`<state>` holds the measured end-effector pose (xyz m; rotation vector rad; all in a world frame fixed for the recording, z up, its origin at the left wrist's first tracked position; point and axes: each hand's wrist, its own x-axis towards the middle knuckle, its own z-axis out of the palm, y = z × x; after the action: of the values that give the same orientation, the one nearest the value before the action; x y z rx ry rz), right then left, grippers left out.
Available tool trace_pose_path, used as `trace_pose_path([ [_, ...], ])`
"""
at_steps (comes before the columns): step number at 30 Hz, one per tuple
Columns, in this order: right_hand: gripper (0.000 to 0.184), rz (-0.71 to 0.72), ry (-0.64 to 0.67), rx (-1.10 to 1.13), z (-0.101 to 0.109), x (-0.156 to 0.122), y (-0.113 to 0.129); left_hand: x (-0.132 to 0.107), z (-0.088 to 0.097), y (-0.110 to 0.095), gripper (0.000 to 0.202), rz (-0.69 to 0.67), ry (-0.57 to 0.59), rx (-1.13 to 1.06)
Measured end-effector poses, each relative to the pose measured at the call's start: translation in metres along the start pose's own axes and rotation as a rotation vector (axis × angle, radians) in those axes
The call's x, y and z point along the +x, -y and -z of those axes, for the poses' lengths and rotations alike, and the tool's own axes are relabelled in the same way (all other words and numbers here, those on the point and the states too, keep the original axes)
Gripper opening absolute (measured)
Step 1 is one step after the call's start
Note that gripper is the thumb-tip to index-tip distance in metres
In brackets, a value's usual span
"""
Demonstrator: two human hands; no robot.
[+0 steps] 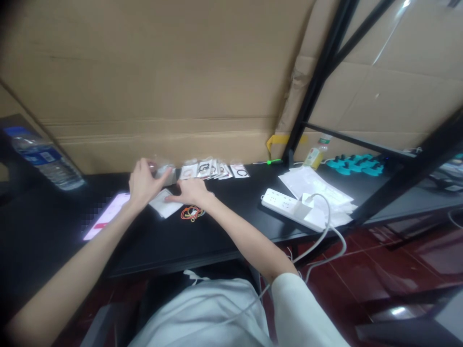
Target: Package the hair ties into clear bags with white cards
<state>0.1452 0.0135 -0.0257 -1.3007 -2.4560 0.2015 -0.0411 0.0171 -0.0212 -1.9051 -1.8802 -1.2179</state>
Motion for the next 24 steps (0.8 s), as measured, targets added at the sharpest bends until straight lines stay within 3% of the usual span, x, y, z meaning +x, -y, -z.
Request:
trace_pose_path([
  [10,0.051,-0.196,0.143,0.28,-0.001,0.005,-0.003,-0.002,-0.002,-0.002,0.057,-0.011,0.03,0.019],
  [16,0.022,-0.081,0.217,0.602,0.018,0.004,-0.023,-0.001,0.001,-0.001,0.06,-0.03,0.011,-0.013],
  [21,0.02,-0.107,0.076,0.603,0.042,-0.003,-0.055,0.0,0.003,-0.001,0.069,-0.065,0.061,0.038],
  [24,0.021,-0.135,-0.103,0.639,0.053,-0.006,-0.073,-0.001,0.002,0.0,0.073,-0.094,0.097,0.048],
])
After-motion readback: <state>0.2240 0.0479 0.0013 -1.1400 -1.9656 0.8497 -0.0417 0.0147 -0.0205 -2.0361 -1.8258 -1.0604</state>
